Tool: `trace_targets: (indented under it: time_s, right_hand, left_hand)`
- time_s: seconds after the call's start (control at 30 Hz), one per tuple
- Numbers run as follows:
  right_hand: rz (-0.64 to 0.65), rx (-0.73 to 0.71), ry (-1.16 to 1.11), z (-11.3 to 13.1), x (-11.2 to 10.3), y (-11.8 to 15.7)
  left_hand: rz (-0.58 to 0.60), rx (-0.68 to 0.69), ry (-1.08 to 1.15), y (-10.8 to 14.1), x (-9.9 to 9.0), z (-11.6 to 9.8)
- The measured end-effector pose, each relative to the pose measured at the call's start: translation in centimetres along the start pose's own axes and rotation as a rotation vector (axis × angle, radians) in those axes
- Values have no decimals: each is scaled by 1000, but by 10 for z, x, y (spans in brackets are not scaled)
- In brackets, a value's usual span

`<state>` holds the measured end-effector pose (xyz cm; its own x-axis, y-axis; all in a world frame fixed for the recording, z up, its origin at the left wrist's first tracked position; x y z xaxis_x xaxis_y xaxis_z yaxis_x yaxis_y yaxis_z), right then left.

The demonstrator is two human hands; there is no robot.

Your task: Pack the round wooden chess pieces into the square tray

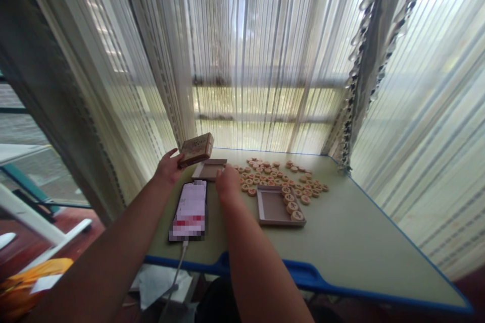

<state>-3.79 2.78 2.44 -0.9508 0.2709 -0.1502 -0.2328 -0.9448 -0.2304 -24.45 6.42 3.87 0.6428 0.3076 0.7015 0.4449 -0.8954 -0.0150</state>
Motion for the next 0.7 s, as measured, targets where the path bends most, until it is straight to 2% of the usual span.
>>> trace_targets:
  time_s: [0.13, 0.27, 0.43, 0.5, 0.6, 0.7]
  right_hand:
    - [41, -97, 30, 9, 5, 2]
    - [57, -134, 1, 14, 9, 1]
    - [-28, -49, 28, 14, 3, -2]
    - [-90, -24, 99, 15, -1, -1]
    - [-172, -66, 292, 21, -6, 2]
    - [-146, -90, 377, 24, -5, 4]
  left_hand:
    - [35, 50, -50, 1, -1, 2]
    - [112, 68, -106, 11, 7, 3]
    - [197, 96, -193, 25, 19, 1]
    - [202, 118, -261, 28, 20, 1]
    - [229, 116, -315, 29, 20, 3]
    - [266, 135, -302, 29, 20, 3]
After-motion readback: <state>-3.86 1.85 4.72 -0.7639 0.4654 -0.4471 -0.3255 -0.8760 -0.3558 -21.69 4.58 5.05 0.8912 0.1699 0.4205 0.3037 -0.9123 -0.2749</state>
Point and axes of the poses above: each hand's wrist, its own y-axis away from the middle knuckle, its own x-axis out of the palm, z = x × y, the point moved 4 cm from there along -y, towards the middle knuckle, and after that the axes turned 13 degrees about y, right-handed, at the moved point
